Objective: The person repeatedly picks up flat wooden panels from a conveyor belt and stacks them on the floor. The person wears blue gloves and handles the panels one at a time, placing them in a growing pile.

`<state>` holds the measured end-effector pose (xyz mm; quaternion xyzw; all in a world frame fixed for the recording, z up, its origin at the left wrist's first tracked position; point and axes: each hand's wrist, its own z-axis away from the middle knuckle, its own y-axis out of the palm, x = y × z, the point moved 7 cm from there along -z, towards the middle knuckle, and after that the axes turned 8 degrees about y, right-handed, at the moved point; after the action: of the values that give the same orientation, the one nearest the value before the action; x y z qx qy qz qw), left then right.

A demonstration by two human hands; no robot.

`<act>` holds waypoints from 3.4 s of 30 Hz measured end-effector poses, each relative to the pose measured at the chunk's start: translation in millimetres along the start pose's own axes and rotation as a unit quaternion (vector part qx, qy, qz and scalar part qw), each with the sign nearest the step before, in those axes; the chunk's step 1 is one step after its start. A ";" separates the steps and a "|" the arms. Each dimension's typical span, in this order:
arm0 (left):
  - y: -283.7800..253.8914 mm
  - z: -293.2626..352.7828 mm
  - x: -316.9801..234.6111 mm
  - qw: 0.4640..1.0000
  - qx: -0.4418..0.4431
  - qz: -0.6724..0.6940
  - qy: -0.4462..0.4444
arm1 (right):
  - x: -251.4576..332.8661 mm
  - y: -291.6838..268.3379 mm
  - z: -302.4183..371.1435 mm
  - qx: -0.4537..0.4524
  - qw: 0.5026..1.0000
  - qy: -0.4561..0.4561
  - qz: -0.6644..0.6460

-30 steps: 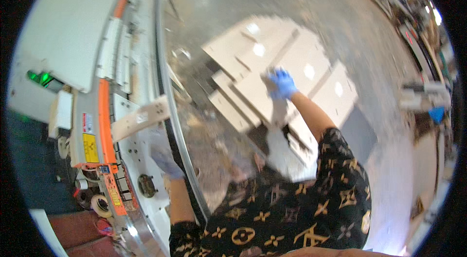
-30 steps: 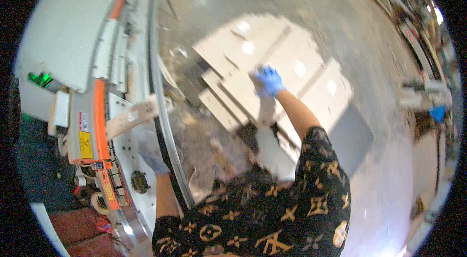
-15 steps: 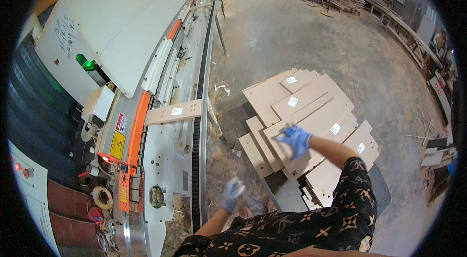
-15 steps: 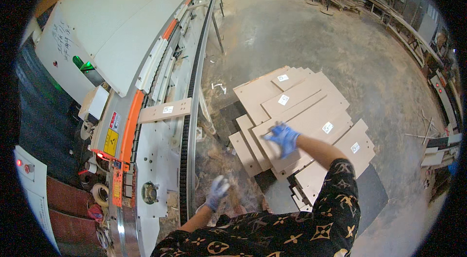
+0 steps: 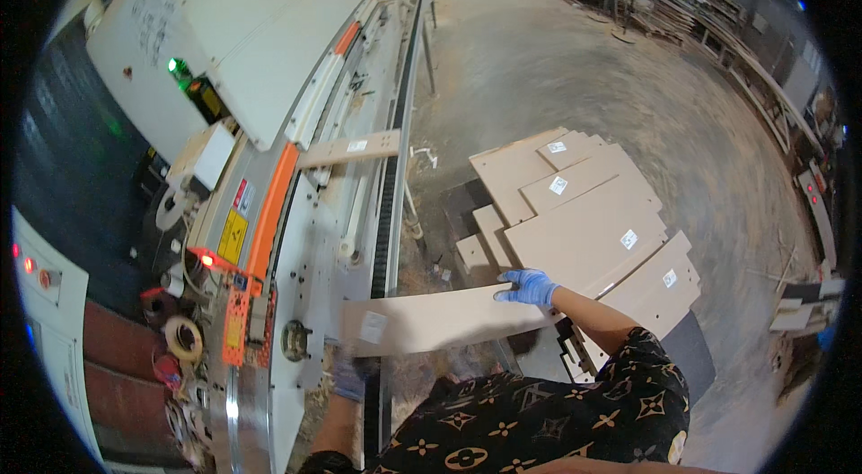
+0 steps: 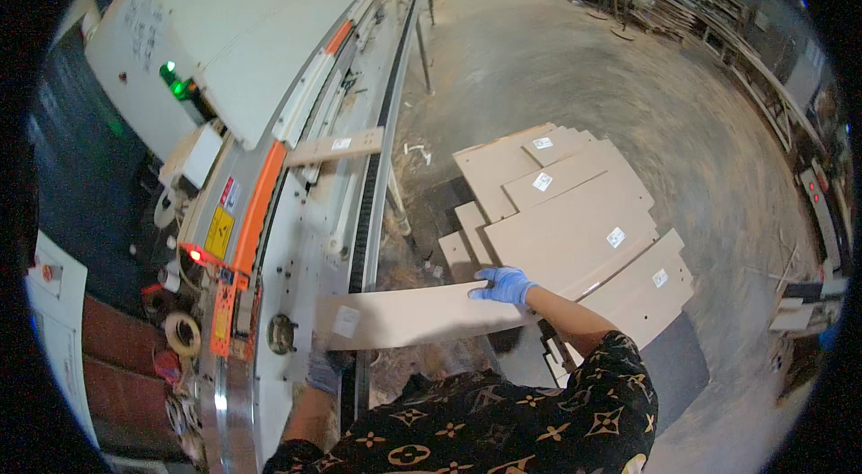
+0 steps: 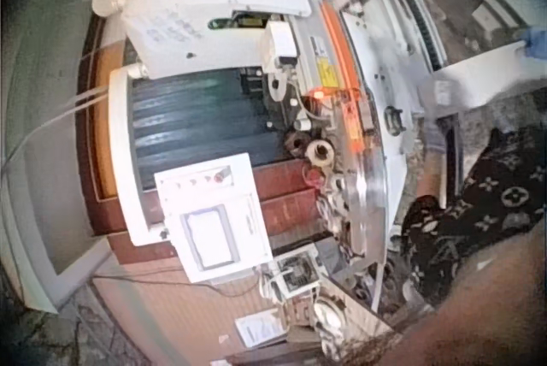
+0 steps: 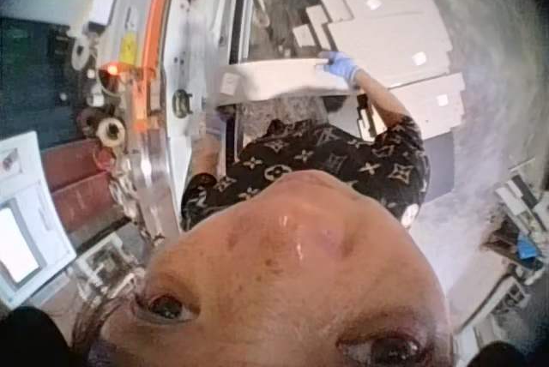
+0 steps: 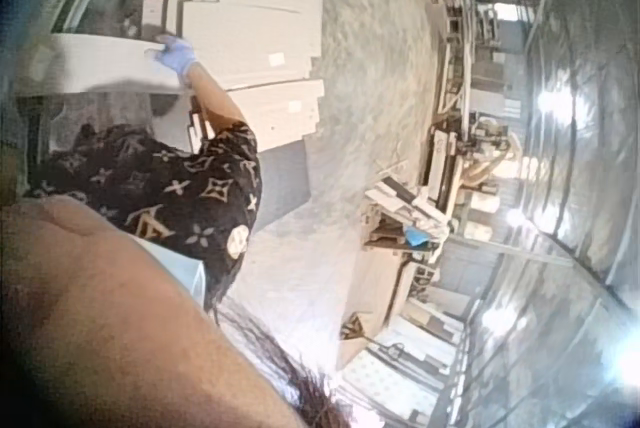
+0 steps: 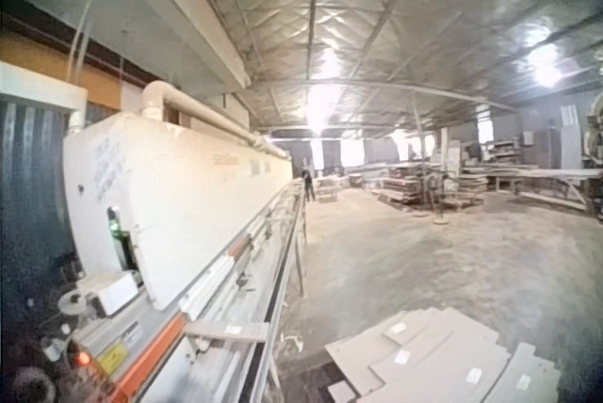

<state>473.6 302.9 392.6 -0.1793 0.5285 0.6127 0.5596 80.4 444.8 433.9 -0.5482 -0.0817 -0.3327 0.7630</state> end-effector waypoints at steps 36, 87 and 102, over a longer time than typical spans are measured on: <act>-143.1 -131.8 -53.6 0.970 -0.180 0.139 0.087 | -3.1 65.5 17.2 -0.244 0.883 0.095 -0.390; 88.0 60.3 62.7 0.968 0.182 -0.140 -0.099 | -122.1 -27.2 138.7 -0.316 0.869 0.380 -0.012; -120.2 163.7 -25.5 0.989 -0.055 -0.130 0.054 | -64.0 102.1 -17.3 0.149 0.756 0.128 -0.624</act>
<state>647.5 406.9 421.3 -0.3098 0.4957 0.5527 0.5940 88.3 474.3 316.0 -0.2067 -0.3557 -0.7860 0.4614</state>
